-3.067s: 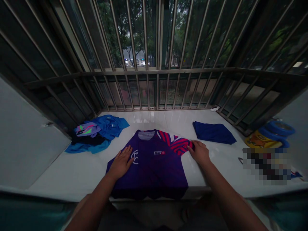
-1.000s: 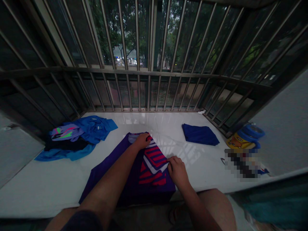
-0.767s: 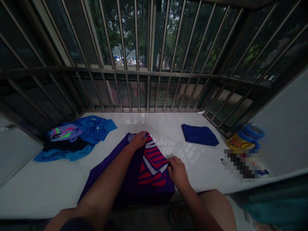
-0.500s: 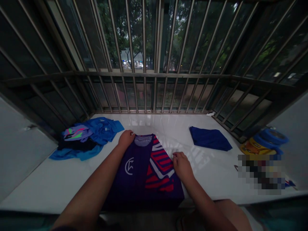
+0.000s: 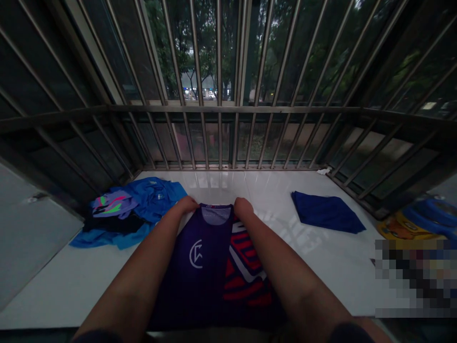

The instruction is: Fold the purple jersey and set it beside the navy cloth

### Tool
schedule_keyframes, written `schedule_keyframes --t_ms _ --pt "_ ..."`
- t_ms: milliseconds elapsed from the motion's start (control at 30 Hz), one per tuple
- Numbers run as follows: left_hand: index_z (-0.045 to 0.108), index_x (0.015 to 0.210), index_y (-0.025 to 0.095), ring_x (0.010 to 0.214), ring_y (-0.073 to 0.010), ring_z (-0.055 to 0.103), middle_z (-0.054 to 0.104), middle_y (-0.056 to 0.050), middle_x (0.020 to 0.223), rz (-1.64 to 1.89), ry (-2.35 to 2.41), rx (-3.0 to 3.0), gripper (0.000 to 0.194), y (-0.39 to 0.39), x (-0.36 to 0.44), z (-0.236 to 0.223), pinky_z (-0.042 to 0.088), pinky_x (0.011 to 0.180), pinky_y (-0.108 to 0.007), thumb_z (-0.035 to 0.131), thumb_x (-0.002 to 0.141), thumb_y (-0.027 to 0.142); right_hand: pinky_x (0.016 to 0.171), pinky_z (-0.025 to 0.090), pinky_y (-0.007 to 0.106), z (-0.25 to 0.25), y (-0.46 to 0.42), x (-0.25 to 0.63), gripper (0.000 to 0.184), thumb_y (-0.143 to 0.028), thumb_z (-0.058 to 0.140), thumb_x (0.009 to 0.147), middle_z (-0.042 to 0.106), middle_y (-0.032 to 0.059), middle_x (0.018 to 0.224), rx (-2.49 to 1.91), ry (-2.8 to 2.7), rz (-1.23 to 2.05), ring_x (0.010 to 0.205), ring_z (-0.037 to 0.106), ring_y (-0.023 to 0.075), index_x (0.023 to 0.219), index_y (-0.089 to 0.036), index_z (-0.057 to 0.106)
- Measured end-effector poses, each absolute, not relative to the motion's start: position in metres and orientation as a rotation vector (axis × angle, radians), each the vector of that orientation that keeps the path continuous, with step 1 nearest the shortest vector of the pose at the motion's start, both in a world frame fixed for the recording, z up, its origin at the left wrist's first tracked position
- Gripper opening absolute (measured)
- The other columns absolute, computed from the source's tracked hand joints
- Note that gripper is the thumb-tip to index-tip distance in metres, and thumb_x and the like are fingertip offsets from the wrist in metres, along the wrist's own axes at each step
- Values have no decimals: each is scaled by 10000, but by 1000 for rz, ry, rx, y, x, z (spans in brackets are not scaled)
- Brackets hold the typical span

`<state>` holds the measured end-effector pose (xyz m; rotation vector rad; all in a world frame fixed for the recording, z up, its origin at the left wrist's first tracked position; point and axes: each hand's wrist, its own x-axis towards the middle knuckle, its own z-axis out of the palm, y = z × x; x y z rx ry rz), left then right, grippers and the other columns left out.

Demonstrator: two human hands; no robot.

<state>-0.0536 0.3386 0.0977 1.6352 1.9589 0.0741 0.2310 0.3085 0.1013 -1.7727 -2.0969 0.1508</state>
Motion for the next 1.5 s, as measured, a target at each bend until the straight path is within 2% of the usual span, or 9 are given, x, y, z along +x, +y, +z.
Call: schedule_keyframes --t_ms 167,367,500,700,900,1000,1100,1233,1500 --pt "715 931 177 649 -168 683 772 -16 755 282 1868 1597 298 324 -59 115 535 621 -273 720 993 468 851 523 285 127 314 243 196 -246 619 1092 742 83 1020 -1838 -2132 327 911 689 155 1026 -105 737" --pt "720 1125 246 812 -223 717 804 -30 881 671 1724 1774 380 215 -76 132 575 745 -311 601 976 574 1006 526 289 152 213 281 162 -245 559 1109 693 85 1253 -1568 -2162 381 1120 677 190 1189 -215 696" --pt "791 1013 353 970 -285 731 796 -51 999 718 1666 1961 317 97 -80 110 622 888 -406 577 989 586 1049 560 404 113 105 304 181 -222 542 1098 704 107 1279 -1242 -2249 401 1197 668 260 1162 -248 709" --pt "810 1093 300 1051 -273 764 799 -56 1175 520 1637 2260 229 -7 -75 64 649 917 -414 601 1003 274 1011 586 508 48 20 312 179 -225 712 1000 735 120 1335 -1391 -2441 284 1191 693 323 1178 -246 717" --pt "723 1366 244 1315 -287 710 743 -112 1423 677 1778 2355 361 11 -54 68 581 1158 -486 475 1122 338 1199 492 551 60 39 299 319 -248 615 1055 685 129 1497 -1441 -2339 181 1413 611 347 1359 -241 713" --pt "594 1555 183 1524 -328 565 592 -164 1646 550 1795 2410 491 35 -33 56 466 1270 -574 489 1118 380 1285 374 649 61 55 282 554 -319 614 1065 467 119 1743 -1566 -2374 195 1620 383 431 1613 -252 563" --pt "477 1663 172 1631 -356 414 438 -179 1755 361 1877 2419 619 48 -13 32 377 1312 -625 518 1101 429 1305 272 729 53 66 273 699 -469 623 1064 290 112 1825 -1716 -2422 283 1676 235 476 1711 -279 437" --pt "376 1724 163 1681 -348 308 330 -162 1806 293 1949 2405 697 60 3 17 288 1353 -630 480 1110 475 1359 162 674 42 84 282 771 -609 496 1095 216 86 1842 -1747 -2460 334 1709 153 411 1754 -241 337" --pt "354 1733 126 1699 -342 256 273 -162 1824 192 1946 2337 745 124 35 37 226 1379 -604 388 1126 557 1376 114 623 48 155 313 797 -676 338 1111 196 77 1852 -1797 -2505 306 1719 133 371 1767 -227 294"
